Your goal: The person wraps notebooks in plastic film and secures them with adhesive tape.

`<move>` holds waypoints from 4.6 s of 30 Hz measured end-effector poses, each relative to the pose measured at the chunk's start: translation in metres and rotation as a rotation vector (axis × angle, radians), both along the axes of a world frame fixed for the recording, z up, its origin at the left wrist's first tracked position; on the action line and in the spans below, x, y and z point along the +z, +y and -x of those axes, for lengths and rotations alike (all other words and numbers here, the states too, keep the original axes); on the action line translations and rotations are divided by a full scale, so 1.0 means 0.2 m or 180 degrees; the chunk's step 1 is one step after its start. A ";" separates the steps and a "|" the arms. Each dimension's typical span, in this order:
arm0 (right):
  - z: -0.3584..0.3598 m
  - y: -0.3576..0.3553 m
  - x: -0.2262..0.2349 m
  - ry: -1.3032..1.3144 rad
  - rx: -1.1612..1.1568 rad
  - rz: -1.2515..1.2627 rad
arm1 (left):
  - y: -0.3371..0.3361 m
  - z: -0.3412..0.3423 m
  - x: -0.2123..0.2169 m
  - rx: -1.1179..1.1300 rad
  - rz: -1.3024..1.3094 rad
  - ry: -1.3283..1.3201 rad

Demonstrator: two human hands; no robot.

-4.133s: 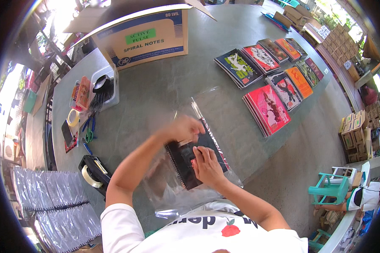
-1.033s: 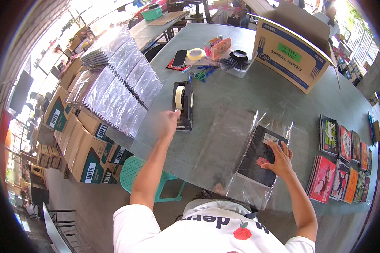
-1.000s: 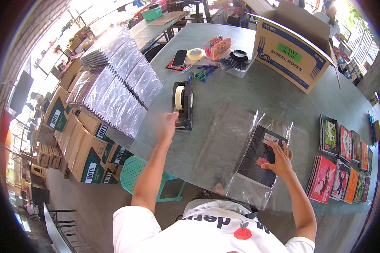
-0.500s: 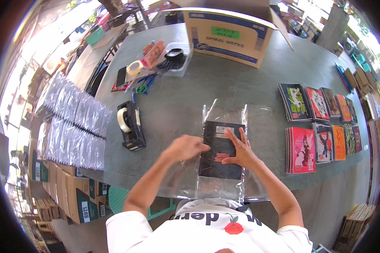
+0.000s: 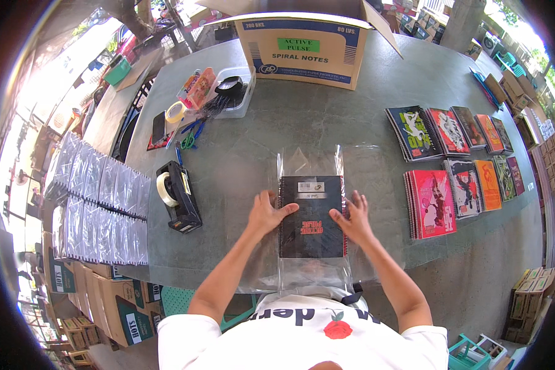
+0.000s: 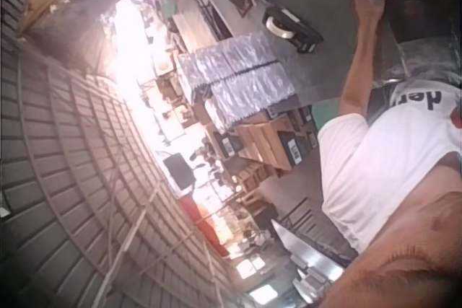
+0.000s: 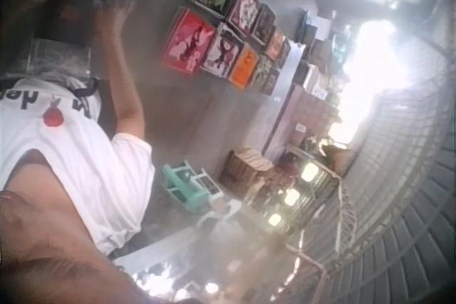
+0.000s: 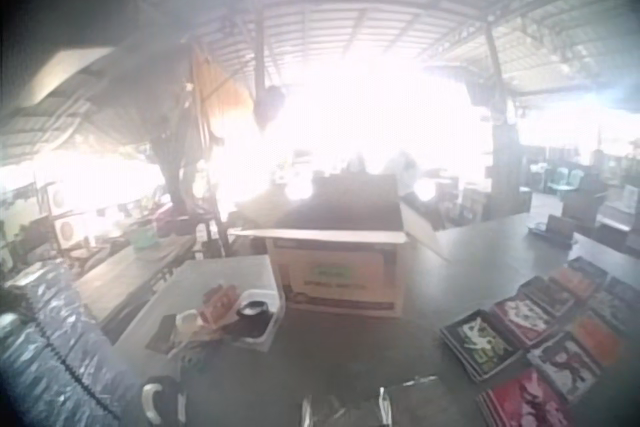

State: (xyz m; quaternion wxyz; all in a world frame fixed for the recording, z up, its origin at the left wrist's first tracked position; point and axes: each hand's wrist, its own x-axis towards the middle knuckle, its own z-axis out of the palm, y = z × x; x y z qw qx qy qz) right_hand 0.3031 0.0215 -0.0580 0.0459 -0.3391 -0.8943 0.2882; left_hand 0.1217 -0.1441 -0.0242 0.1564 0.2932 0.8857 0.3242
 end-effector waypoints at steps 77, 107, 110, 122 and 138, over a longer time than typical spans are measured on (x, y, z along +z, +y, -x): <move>-0.13 -0.29 0.90 0.1352 0.1886 -0.0119 | -0.17 -0.21 0.63 -0.1950 -0.1860 0.1765; -0.15 -0.31 0.67 0.1594 0.1480 -0.1811 | -0.61 0.13 0.32 -0.0467 -0.1613 0.2995; -0.13 -0.32 0.70 0.1598 0.1491 -0.1729 | -1.01 0.55 0.04 0.2004 -0.0970 0.2189; -0.13 -0.35 0.70 0.1650 0.1439 -0.1723 | -1.19 0.39 0.01 0.2154 -0.1665 -0.0968; -0.16 -0.30 0.69 0.1704 0.1652 -0.1435 | -0.16 -0.69 0.29 0.0455 -0.2576 -0.1346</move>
